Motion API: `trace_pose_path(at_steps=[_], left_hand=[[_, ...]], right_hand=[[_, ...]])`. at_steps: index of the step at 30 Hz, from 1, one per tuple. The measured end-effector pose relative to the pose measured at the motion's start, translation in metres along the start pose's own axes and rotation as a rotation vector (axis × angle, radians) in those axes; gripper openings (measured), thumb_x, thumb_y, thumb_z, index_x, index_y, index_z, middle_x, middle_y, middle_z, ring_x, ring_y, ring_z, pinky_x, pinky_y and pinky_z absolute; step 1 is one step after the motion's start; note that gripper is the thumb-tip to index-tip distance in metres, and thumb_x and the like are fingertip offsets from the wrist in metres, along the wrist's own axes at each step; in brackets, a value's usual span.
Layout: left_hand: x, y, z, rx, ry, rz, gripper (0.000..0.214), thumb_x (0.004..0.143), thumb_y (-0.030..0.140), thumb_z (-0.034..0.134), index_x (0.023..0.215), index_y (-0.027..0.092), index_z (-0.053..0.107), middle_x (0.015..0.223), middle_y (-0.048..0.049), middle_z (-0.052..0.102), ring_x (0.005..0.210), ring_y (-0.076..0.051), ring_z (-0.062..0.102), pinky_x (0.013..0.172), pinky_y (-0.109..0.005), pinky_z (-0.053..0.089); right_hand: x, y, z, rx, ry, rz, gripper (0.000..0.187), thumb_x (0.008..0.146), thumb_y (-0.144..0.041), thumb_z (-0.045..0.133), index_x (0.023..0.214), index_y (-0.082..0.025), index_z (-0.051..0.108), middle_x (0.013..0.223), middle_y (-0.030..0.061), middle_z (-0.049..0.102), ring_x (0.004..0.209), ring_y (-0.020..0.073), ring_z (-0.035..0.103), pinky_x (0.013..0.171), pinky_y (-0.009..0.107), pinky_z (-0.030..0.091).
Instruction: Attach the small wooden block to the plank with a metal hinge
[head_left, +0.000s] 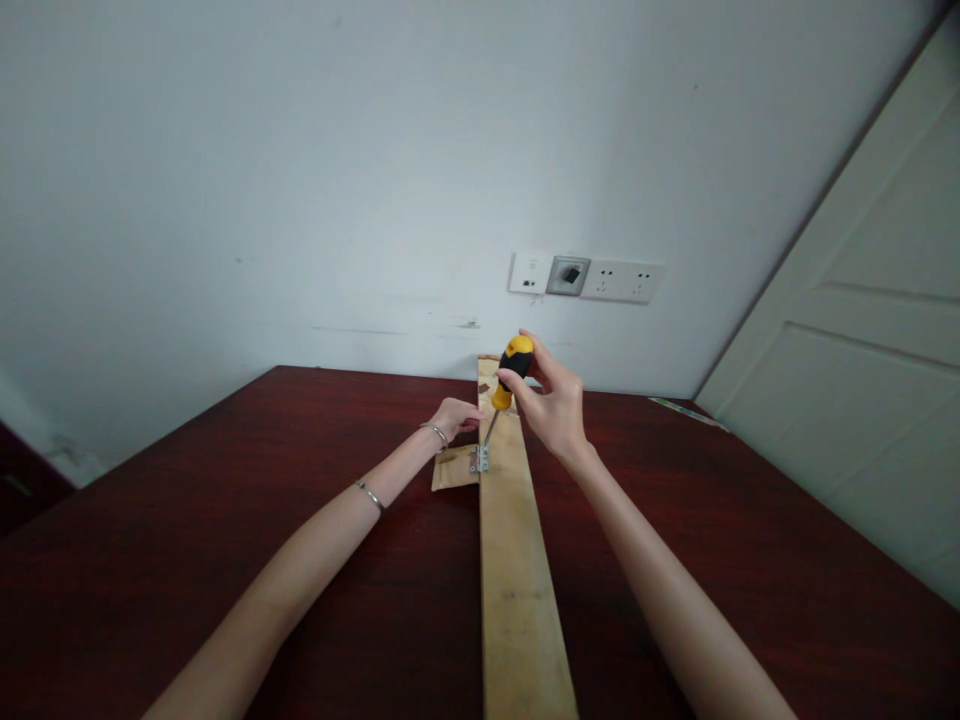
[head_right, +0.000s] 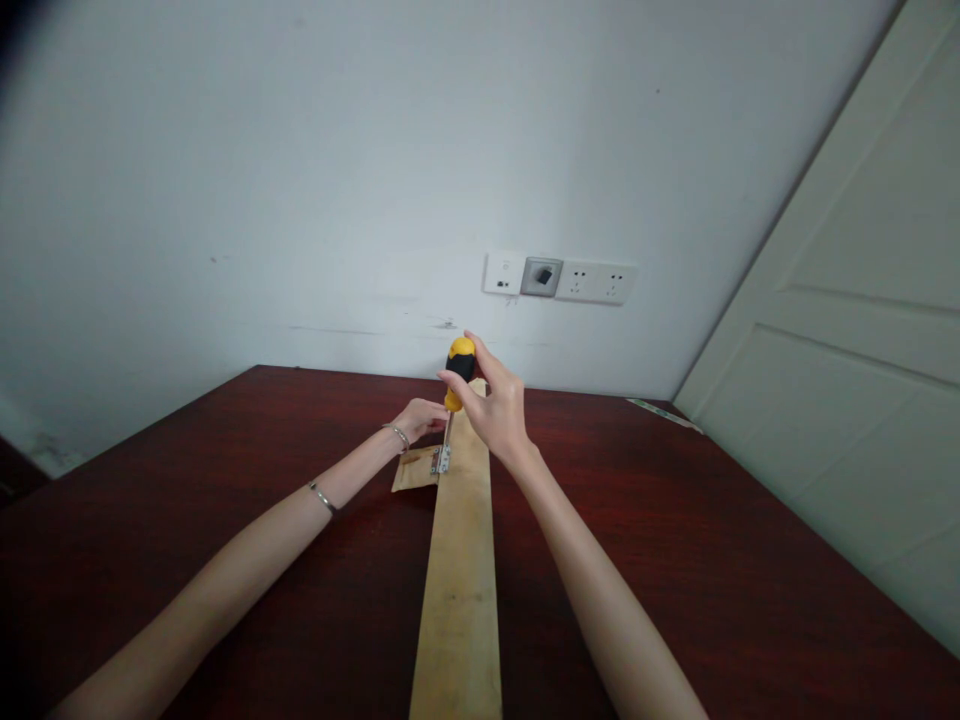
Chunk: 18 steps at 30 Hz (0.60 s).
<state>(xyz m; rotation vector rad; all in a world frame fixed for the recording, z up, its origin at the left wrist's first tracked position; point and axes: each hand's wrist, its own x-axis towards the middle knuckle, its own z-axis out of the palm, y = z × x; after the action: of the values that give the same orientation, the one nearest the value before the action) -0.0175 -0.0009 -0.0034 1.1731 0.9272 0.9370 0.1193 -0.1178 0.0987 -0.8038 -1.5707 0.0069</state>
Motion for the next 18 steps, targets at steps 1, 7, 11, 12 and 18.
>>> trace_pose_path(at_steps=[1, 7, 11, 12, 18], left_hand=[[-0.0005, 0.0004, 0.0001, 0.000, -0.001, 0.000, 0.010, 0.049, 0.007, 0.070, 0.057, 0.008, 0.065, 0.060, -0.0030, 0.062, 0.054, -0.009, 0.052, 0.055, -0.022, 0.043], [-0.0023, 0.0020, 0.0015, 0.001, 0.009, -0.012, 0.010, 0.050, 0.007, 0.070, 0.059, 0.007, 0.067, 0.062, -0.0039, 0.063, 0.057, -0.010, 0.055, 0.057, -0.022, 0.043], [-0.0033, 0.0026, 0.0022, 0.000, 0.013, -0.007, 0.010, 0.049, 0.006, 0.071, 0.057, 0.008, 0.065, 0.061, -0.0043, 0.063, 0.056, -0.010, 0.055, 0.055, -0.021, 0.042], [-0.0036, 0.0028, 0.0023, -0.001, 0.015, -0.006, 0.010, 0.048, 0.006, 0.071, 0.056, 0.008, 0.065, 0.061, -0.0043, 0.063, 0.056, -0.010, 0.055, 0.055, -0.021, 0.042], [-0.0052, 0.0046, 0.0033, -0.009, 0.023, -0.008, 0.010, 0.048, 0.004, 0.070, 0.054, 0.009, 0.064, 0.061, -0.0043, 0.063, 0.056, -0.011, 0.056, 0.056, -0.022, 0.043]], right_hand=[[-0.0001, -0.0001, 0.0001, 0.000, -0.001, 0.000, 0.055, 0.078, -0.037, 0.063, 0.130, -0.021, 0.051, 0.118, 0.0076, 0.063, 0.100, 0.0234, 0.062, 0.088, 0.038, 0.052], [-0.0011, -0.0017, 0.0002, -0.007, -0.016, 0.004, 0.056, 0.079, -0.036, 0.063, 0.130, -0.019, 0.051, 0.115, 0.0073, 0.064, 0.096, 0.0226, 0.063, 0.085, 0.037, 0.053], [-0.0009, -0.0034, 0.0004, -0.013, -0.018, -0.010, 0.055, 0.079, -0.036, 0.063, 0.130, -0.019, 0.051, 0.116, 0.0077, 0.064, 0.092, 0.0216, 0.064, 0.083, 0.036, 0.054], [-0.0007, -0.0039, 0.0005, -0.018, -0.017, -0.013, 0.054, 0.079, -0.036, 0.063, 0.130, -0.019, 0.052, 0.116, 0.0077, 0.064, 0.092, 0.0215, 0.064, 0.083, 0.036, 0.054], [-0.0006, -0.0043, 0.0007, -0.039, -0.024, -0.023, 0.053, 0.080, -0.035, 0.062, 0.130, -0.020, 0.051, 0.118, 0.0075, 0.063, 0.091, 0.0215, 0.064, 0.081, 0.036, 0.054]])
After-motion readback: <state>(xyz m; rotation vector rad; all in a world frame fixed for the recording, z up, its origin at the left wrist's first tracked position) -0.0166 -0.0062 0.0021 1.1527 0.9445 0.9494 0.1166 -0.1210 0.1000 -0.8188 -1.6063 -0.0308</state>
